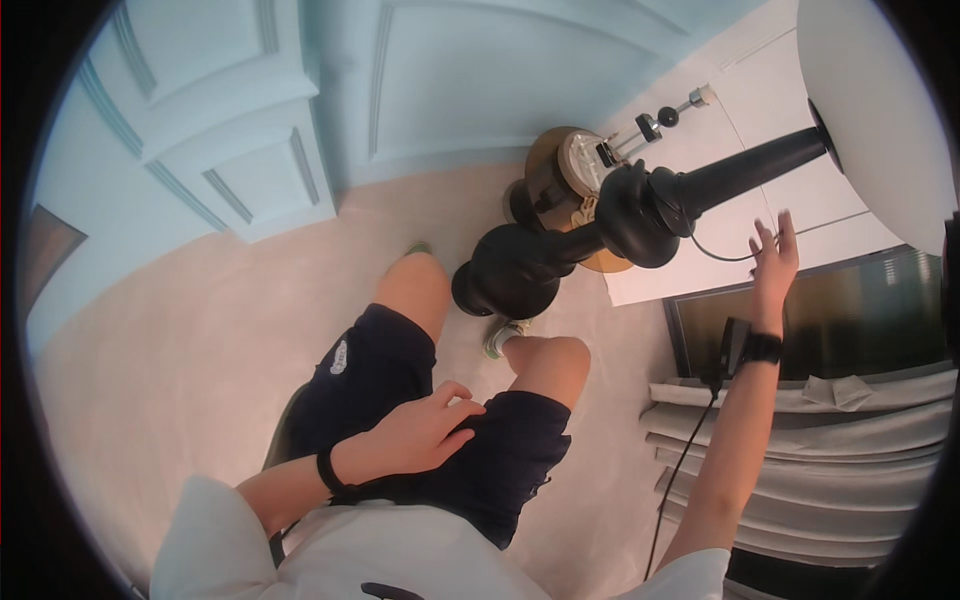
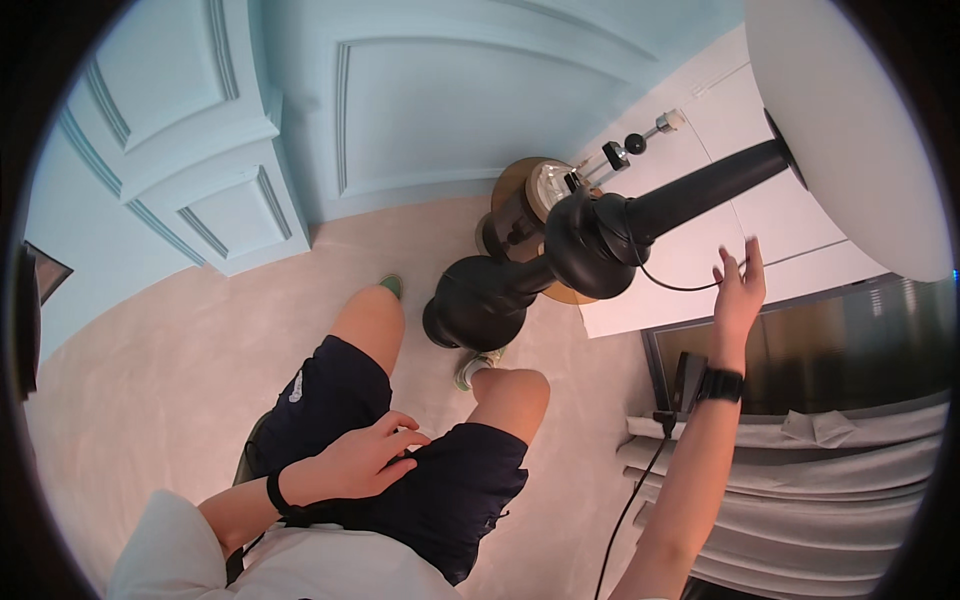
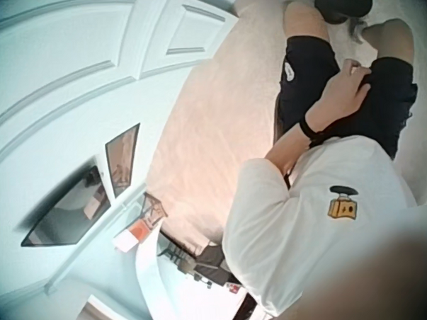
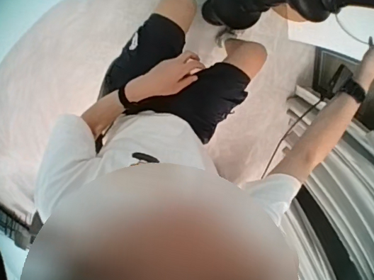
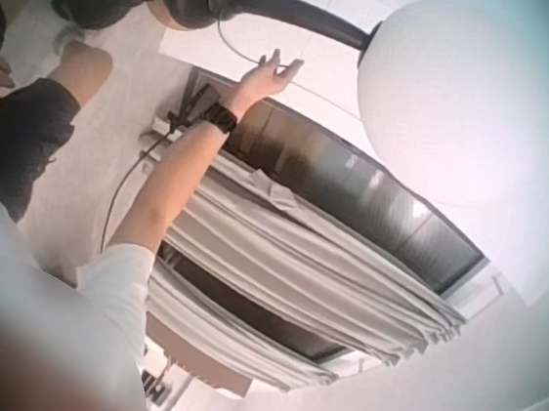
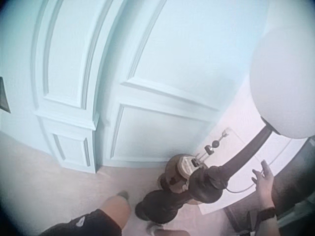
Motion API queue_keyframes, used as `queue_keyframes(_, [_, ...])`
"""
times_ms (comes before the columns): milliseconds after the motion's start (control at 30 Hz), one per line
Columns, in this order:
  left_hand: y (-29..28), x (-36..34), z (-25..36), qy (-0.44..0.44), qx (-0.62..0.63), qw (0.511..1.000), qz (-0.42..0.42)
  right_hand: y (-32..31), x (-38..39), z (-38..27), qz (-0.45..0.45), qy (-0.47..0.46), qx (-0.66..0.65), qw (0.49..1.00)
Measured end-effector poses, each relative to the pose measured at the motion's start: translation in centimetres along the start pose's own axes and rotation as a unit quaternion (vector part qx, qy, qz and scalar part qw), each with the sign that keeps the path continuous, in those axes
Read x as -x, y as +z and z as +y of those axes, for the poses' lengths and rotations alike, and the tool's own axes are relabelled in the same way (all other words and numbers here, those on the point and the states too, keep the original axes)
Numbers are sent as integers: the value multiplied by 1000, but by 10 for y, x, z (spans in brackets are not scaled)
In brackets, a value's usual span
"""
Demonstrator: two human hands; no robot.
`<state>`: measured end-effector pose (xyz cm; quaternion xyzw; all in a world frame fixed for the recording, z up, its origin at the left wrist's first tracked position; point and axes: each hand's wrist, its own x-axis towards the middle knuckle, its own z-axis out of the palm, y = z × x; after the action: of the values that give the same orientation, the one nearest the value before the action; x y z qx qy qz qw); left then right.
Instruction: The recorder is repairing or assembling a standing lamp, specifically focusing on the cord and base assembly.
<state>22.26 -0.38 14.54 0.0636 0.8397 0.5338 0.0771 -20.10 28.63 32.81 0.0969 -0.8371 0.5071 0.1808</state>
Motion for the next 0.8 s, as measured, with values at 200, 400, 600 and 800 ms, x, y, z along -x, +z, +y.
queue_keyframes(200, [-22,8,-4,-6,-17,998,54,86,-31,-51,-238,-19,-188,953])
queue_keyframes(400, [-78,-18,0,52,-23,980,191,122,-40,-45,-324,15,-164,932])
queue_keyframes(600, [-134,-96,33,108,50,965,233,125,-50,-14,-448,62,-231,861])
queue_keyframes(800, [-166,-229,34,155,30,946,284,147,-56,-16,-529,120,-255,801])
